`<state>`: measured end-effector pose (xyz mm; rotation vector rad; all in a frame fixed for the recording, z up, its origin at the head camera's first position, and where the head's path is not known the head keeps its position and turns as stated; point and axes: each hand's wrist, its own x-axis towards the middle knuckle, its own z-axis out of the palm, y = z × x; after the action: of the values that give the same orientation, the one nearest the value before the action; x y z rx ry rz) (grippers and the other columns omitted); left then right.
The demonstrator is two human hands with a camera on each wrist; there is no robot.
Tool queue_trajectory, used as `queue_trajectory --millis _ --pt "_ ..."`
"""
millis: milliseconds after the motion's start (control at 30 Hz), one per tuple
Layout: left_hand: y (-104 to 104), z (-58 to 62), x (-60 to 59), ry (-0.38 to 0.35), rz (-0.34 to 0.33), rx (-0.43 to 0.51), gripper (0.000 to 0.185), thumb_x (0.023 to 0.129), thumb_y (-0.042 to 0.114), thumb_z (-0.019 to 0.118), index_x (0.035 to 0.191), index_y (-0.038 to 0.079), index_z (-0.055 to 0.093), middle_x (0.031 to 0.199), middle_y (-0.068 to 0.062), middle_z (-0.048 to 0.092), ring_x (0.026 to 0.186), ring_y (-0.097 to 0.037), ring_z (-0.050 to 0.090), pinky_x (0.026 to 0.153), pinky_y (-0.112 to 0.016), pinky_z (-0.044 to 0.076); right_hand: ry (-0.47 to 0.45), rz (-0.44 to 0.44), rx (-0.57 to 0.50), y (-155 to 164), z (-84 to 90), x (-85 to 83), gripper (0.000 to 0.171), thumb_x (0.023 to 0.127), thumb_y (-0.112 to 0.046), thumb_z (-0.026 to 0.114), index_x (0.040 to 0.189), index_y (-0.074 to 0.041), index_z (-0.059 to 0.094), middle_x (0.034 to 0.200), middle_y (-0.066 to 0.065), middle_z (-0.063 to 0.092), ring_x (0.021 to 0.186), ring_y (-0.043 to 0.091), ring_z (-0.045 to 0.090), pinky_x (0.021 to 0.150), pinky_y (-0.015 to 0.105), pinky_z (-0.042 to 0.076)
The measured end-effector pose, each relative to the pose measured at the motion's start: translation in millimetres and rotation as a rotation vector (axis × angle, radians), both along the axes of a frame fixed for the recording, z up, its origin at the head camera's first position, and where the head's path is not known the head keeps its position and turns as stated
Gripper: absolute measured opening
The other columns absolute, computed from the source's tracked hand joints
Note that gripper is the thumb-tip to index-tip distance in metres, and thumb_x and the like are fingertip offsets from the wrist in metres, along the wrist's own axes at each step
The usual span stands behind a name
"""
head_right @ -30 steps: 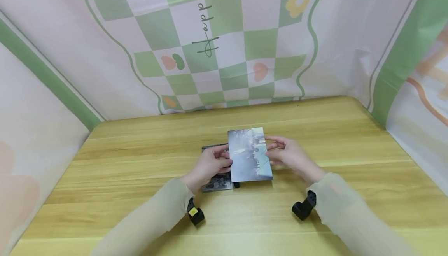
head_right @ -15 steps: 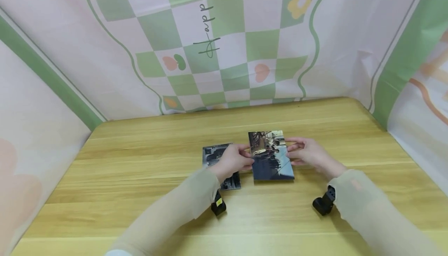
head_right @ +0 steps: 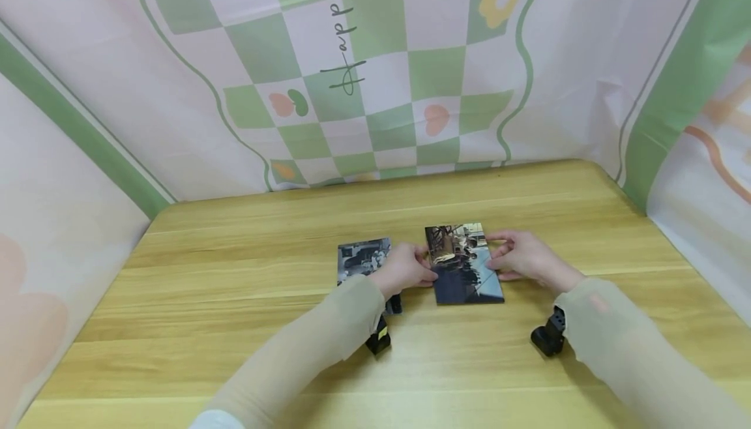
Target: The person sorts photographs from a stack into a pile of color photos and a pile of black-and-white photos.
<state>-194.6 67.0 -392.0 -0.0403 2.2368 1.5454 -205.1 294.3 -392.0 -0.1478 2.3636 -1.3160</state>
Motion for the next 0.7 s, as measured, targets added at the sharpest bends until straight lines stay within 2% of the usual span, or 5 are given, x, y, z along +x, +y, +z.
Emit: queue_trajectory --millis 200,300,433,600,700 --pt "2 2.5 -1.0 0.146 -0.113 -0.305 0.055 0.079 0.003 0.073 0.131 0.002 0.055 0.059 -0.007 0.064 0.050 -0.016 0.060 0.057 -0.016 0.050 0.070 0.032 0.148 -5 3.1 -1.4 0.075 0.082 -0.007 0.069 0.139 0.016 0.026 0.089 0.012 0.060 0.068 0.014 0.061 0.061 0.028 0.059" --pt "3 4.7 -0.6 0.180 -0.143 -0.387 0.044 0.079 0.007 0.075 0.121 0.004 0.063 0.058 -0.004 0.065 0.045 -0.011 0.052 0.054 -0.017 0.045 0.095 0.037 0.212 -8 5.8 -1.4 0.076 0.081 -0.011 0.070 0.138 0.016 0.029 0.087 0.011 0.061 0.064 0.015 0.060 0.056 0.028 0.058" --pt "3 5.2 -0.3 0.171 -0.146 -0.392 0.040 0.079 0.008 0.075 0.118 0.004 0.064 0.061 -0.004 0.066 0.044 -0.012 0.049 0.053 -0.020 0.045 0.092 0.035 0.239 -11 7.8 -1.0 0.075 0.080 -0.010 0.070 0.138 0.015 0.031 0.084 0.010 0.062 0.060 0.015 0.058 0.052 0.027 0.055" --pt "3 3.7 -0.9 0.152 -0.143 -0.373 0.057 0.080 0.009 0.074 0.133 0.004 0.053 0.060 -0.003 0.064 0.046 -0.015 0.053 0.062 -0.017 0.048 0.089 0.039 0.243 -12 9.2 -0.2 0.072 0.079 -0.009 0.069 0.137 0.014 0.033 0.081 0.009 0.062 0.057 0.014 0.055 0.049 0.026 0.053" --pt "2 1.2 -1.7 0.126 -0.127 -0.311 0.063 0.080 0.007 0.074 0.138 0.005 0.048 0.057 -0.005 0.063 0.045 -0.015 0.054 0.058 -0.018 0.046 0.097 0.044 0.244 -11 9.2 0.4 0.072 0.079 -0.011 0.069 0.137 0.014 0.033 0.080 0.008 0.062 0.055 0.013 0.054 0.047 0.025 0.051"
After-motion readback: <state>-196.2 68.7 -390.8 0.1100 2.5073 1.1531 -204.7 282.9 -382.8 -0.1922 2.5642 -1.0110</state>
